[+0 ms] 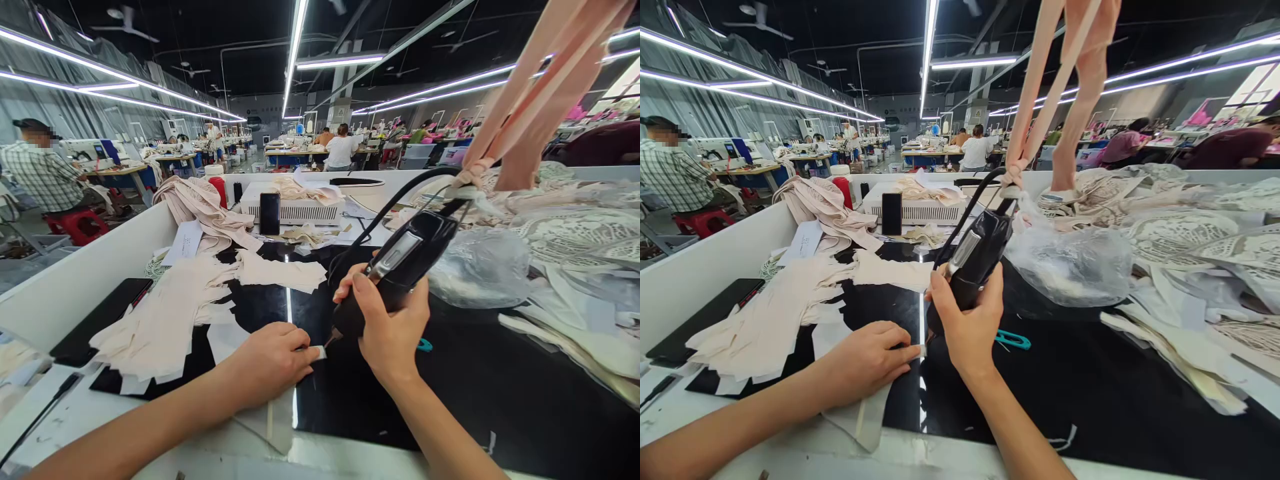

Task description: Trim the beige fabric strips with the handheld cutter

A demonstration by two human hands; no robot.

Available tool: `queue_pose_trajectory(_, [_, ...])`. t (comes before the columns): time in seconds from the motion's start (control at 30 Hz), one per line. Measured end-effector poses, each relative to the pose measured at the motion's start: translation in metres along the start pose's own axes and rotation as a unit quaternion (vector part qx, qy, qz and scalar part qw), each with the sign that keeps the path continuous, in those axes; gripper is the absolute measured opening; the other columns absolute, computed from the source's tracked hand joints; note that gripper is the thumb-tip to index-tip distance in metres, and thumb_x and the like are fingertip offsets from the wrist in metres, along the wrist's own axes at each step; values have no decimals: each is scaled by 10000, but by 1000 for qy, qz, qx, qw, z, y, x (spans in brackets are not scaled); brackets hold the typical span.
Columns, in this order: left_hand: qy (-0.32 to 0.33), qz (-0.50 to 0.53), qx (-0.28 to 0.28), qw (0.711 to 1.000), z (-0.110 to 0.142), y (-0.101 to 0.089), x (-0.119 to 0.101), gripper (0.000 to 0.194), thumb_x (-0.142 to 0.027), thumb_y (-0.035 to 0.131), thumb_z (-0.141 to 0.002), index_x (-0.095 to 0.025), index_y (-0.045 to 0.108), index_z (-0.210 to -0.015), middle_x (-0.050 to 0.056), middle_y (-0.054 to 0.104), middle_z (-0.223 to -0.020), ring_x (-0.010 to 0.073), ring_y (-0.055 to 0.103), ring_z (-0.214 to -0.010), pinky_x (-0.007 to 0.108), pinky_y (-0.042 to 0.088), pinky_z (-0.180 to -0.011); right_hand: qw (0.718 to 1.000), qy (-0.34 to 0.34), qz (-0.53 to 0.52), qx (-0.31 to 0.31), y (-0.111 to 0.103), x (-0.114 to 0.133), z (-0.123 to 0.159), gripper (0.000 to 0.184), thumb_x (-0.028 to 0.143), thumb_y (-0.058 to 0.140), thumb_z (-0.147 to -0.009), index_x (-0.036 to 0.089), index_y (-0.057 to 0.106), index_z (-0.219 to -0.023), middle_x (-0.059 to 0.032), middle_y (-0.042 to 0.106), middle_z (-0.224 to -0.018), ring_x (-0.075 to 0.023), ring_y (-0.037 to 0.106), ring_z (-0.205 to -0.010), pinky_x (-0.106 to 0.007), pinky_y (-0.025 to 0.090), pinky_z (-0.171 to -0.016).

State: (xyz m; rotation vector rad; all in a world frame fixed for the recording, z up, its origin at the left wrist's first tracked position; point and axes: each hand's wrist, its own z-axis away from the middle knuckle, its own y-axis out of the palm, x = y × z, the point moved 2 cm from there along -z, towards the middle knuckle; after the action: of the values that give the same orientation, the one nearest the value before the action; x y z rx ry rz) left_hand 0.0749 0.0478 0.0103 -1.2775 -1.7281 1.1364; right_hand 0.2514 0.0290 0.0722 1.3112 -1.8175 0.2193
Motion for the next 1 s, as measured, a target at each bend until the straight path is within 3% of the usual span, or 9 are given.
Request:
queue_pose_trajectory(0.4, [-7, 7, -16, 1000, 4, 6, -1, 161, -239, 591, -1111, -152, 709, -1178, 69, 707, -1060, 212, 696, -963, 346, 615, -896, 1000, 4, 3, -3, -1, -6, 0, 419, 473, 919, -831, 262, 590, -983, 58, 696, -765, -144, 643, -529, -291, 596, -510])
queue_pose_trajectory(1.0, [-8, 6, -13, 1000, 3, 6, -2, 160, -238, 581, -1116, -146, 709, -1149, 72, 708, -1063, 207, 681, -950, 343, 602, -898, 1000, 2, 3, 13, -4, 1, 8, 386, 454, 893, -874, 282, 588, -1035, 77, 696, -769, -141, 639, -567, -303, 572, -555])
